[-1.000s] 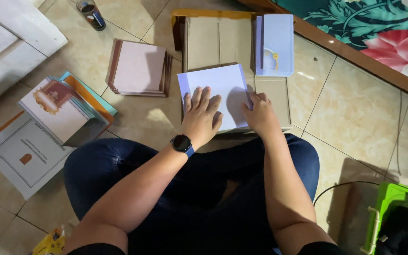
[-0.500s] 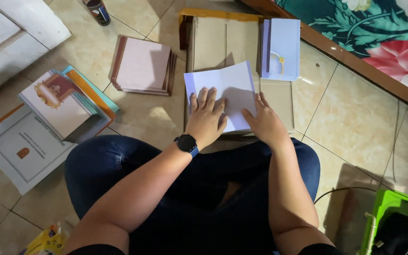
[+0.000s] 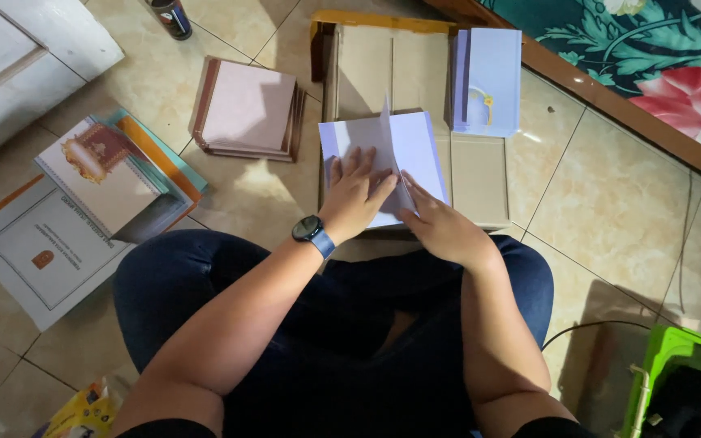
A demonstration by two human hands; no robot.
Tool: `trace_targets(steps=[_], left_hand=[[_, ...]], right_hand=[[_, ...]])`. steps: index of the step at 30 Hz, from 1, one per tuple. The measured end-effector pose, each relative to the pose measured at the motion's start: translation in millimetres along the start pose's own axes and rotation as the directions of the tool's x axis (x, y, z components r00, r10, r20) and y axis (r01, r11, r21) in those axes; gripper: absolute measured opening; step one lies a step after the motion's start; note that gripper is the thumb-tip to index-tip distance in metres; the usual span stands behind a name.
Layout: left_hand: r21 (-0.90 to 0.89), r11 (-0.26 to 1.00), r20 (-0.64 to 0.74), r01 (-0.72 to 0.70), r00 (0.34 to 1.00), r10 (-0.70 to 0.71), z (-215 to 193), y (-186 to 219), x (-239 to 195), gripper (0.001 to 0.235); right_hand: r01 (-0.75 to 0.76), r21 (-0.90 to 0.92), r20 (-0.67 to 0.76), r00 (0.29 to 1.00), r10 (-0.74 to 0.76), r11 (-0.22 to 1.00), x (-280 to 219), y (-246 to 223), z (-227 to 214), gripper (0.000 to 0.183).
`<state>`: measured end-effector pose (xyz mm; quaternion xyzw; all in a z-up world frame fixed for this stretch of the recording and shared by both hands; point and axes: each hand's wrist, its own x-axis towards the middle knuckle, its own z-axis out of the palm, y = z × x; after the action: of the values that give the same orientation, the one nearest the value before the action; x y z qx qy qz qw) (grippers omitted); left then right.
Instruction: Folding white papers and inserting them into light blue folders while sitting on the floor.
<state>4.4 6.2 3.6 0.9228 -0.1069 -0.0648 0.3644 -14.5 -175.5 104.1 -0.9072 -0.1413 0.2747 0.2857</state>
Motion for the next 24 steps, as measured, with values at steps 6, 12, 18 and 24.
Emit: trace_targets(steps=[6,12,18,24], left_hand=[[-0.047,0.998,0.123,0.038,0.992,-0.032,-10,4,3,0.081],[-0.044,0.998,0.169,0.035,0.985,-0.027,4,-14,13,0.078],[-0.099,0.994,0.232,0.041,0.973,-0.017,-11,-7,7,0.075],[-0.298,0.953,0.193,0.061,0.981,-0.002,-13,-12,5,0.063]], right_hand=[[-0.022,-0.073,0.058,0.998,0.026,0.997,1,-7,-1,0.067],[-0.032,-0.016,0.122,0.992,0.034,0.999,3,-10,-4,0.084],[-0.003,0.153,0.001,1.000,0.003,0.988,-7,-24,-14,0.091],[0.099,0.042,-0.387,0.919,-0.075,0.994,2,5,-8,0.078]])
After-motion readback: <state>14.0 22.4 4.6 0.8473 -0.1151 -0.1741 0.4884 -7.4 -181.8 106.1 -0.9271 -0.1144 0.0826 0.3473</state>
